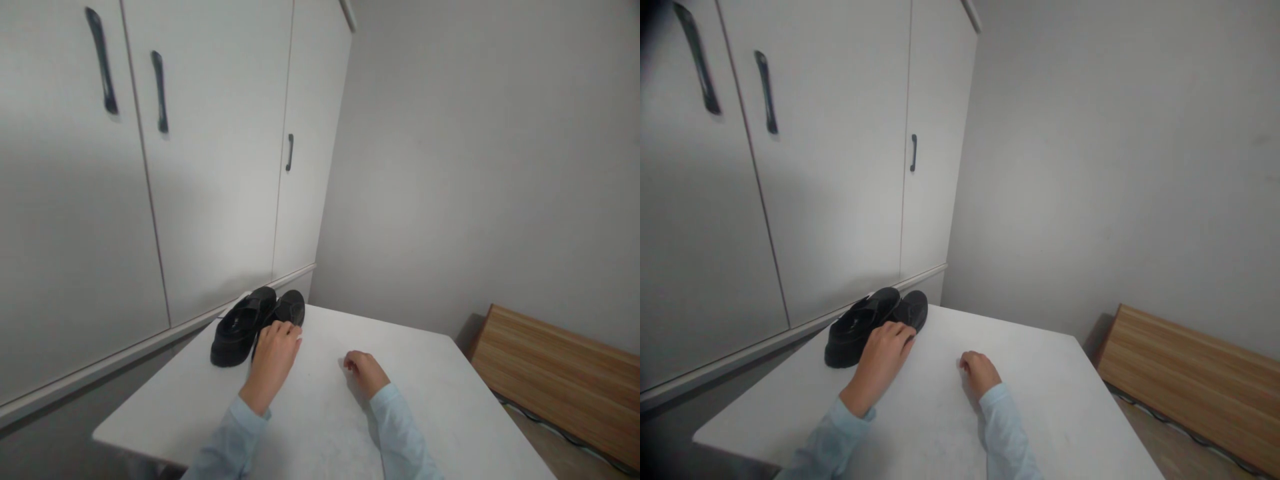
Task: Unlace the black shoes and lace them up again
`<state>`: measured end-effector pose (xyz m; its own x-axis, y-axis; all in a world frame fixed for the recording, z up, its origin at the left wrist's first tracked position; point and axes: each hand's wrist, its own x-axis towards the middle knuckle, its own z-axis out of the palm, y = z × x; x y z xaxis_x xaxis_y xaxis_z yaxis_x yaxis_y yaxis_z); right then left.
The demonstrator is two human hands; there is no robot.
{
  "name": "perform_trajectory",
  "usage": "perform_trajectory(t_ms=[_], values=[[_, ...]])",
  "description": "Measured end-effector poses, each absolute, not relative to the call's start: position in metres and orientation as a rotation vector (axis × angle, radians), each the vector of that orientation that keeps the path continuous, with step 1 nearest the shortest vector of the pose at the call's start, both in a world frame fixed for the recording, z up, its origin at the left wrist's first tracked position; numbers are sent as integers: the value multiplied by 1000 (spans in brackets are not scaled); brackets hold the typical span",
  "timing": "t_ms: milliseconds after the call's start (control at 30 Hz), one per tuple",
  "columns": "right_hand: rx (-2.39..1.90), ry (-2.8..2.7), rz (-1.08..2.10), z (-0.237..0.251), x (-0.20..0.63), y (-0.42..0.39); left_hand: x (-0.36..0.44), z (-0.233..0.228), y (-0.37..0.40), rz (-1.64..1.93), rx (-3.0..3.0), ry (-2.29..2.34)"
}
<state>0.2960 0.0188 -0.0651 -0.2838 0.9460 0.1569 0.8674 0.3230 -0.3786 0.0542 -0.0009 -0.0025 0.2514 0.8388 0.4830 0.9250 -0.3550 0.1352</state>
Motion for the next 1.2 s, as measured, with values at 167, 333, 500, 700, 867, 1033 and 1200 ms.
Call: perform_trajectory(t_ms=[167,333,500,700,867,1033,1200], values=[[-1635,-2243,304,-62,295,17,29,-1,4,-643,-2278,-1740],[-1640,-2235,286,-63,296,18,15,-10,14,-506,-2419,-1725],[-1660,-2206,282,-64,297,18,8,-14,20,-483,-2452,-1728],[-1671,-2192,280,-64,298,18,1,-10,20,-544,-2567,-1660],[-1671,-2201,283,-65,300,20,2,-12,22,-560,-2565,-1682],[-1667,-2193,283,-65,302,21,5,-13,22,-614,-2532,-1640],[-1650,-2172,272,-67,303,22,6,-14,22,-623,-2499,-1614]])
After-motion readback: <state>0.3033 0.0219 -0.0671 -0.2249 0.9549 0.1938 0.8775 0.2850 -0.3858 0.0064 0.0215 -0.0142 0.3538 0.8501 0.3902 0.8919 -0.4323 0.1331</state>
